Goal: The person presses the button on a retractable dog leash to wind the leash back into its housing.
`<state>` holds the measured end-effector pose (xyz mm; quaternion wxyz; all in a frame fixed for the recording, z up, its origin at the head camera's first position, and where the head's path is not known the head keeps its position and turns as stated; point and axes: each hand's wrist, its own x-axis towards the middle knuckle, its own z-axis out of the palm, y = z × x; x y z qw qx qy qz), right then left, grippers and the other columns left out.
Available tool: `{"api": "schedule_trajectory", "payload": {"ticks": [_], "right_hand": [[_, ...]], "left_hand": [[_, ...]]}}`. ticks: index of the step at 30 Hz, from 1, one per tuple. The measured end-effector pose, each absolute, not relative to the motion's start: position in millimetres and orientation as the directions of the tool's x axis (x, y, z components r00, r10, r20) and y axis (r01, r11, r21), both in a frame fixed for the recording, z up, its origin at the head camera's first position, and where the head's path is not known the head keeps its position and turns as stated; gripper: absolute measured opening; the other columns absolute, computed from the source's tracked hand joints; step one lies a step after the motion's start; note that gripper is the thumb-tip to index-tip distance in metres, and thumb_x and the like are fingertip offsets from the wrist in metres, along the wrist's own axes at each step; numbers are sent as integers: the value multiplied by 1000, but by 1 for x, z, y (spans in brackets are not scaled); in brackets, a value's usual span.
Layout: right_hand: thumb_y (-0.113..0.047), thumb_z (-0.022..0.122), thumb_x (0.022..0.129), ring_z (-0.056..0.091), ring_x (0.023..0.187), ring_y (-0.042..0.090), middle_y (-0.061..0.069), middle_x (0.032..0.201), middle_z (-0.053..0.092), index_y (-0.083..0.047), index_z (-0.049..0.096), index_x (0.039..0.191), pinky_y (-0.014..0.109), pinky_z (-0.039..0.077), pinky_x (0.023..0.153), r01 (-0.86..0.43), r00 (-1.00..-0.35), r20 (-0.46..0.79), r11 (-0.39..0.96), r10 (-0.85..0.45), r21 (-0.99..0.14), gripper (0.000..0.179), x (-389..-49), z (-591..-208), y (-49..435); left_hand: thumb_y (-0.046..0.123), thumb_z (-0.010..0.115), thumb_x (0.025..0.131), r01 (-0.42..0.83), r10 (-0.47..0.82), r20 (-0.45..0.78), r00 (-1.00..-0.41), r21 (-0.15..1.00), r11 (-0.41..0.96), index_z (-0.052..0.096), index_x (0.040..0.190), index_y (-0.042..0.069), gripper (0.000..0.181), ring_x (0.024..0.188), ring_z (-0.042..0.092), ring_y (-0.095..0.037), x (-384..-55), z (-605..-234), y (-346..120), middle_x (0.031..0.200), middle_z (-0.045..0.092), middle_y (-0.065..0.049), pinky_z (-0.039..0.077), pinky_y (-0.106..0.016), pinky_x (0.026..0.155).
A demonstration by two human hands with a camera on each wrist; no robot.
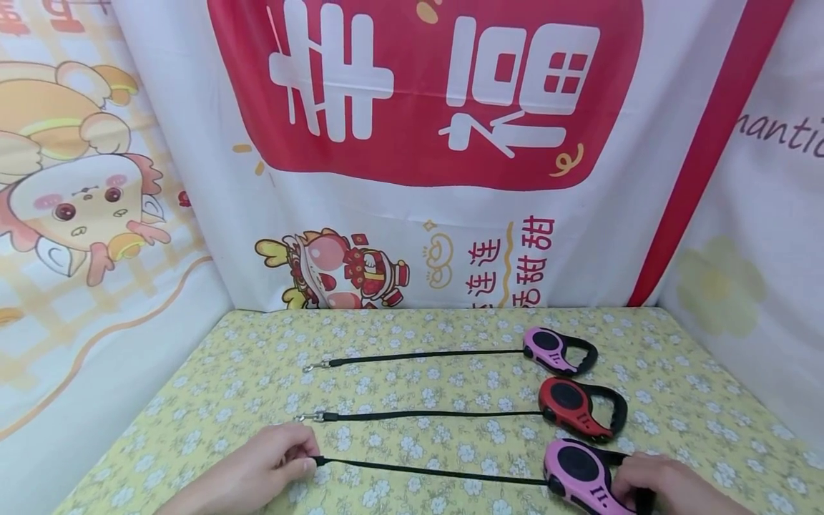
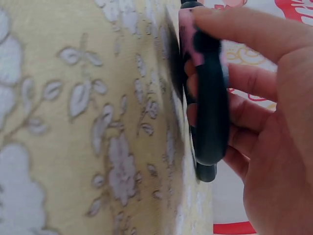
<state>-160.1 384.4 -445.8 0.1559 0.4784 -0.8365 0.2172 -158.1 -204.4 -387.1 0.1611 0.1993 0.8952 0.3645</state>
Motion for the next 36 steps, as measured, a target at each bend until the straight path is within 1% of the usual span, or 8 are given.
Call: {"api": "schedule_trajectory", "payload": {"ticks": [2, 5, 9, 16, 20, 23, 28, 36], "right_hand": [[-10, 92, 68, 50, 87, -12, -25, 91, 58, -35, 67, 101, 5, 30, 69, -895, -439, 523, 408, -730, -182, 48, -161, -443, 383], [-8, 86, 82, 51, 84, -10, -23, 91, 58, -34, 68, 104, 13, 32, 65, -826, -563, 430, 466, -706, -315, 38, -154, -434, 384], [-4, 71, 98, 52, 77, -8, -23, 88, 56, -34, 67, 100, 22, 30, 60, -614, -777, 223, 632, -588, -472, 31, -143, -421, 387], [-9, 65, 104, 51, 76, 2, -16, 84, 56, -28, 66, 98, 25, 31, 61, -469, -882, 233, 718, -409, -514, 20, -149, -393, 364], [-5, 68, 101, 51, 79, 5, -15, 85, 56, -28, 64, 97, 25, 34, 64, -508, -857, 374, 708, -356, -491, 23, -160, -379, 347], [1, 70, 98, 49, 83, 5, -14, 86, 55, -28, 64, 94, 23, 34, 66, -588, -791, 495, 672, -360, -450, 30, -169, -370, 335], [2, 74, 94, 49, 84, 4, -15, 86, 57, -28, 65, 89, 22, 36, 71, -644, -727, 588, 649, -355, -404, 32, -191, -362, 322], [-6, 80, 91, 46, 83, 3, -12, 86, 55, -29, 62, 83, 21, 35, 71, -596, -724, 636, 707, -269, -380, 30, -224, -360, 317]], "left_hand": [[19, 65, 106, 210, 460, -157, -874, 732, 648, 67, 104, 13, 7, 77, 53, -12, -158, -383, -205, 93, 63, -2, 44, -28, 65], [21, 63, 108, 193, 435, -146, -889, 742, 642, 66, 107, 12, 9, 76, 53, -13, -160, -378, -203, 94, 63, -4, 44, -30, 63], [23, 62, 108, 231, 415, -78, -906, 732, 641, 66, 107, 12, 12, 76, 52, -13, -162, -371, -199, 93, 62, -5, 44, -30, 63], [14, 62, 107, 239, 268, 74, -960, 715, 657, 67, 104, 14, 5, 78, 54, -13, -171, -359, -195, 92, 61, -3, 48, -27, 65], [12, 62, 106, 212, 151, 148, -977, 709, 672, 66, 103, 13, 6, 83, 54, -14, -179, -354, -193, 93, 58, -2, 48, -25, 71], [14, 61, 106, 199, 71, 208, -976, 702, 683, 66, 105, 11, 6, 90, 56, -16, -188, -352, -190, 101, 59, -4, 50, -26, 79], [20, 60, 107, 164, -35, 247, -968, 735, 658, 67, 112, 11, 12, 106, 56, -21, -210, -351, -182, 115, 59, -7, 48, -31, 91], [21, 61, 108, 100, -146, 224, -964, 807, 582, 68, 116, 10, 16, 105, 59, -24, -239, -351, -172, 117, 63, -9, 51, -32, 85]]}}
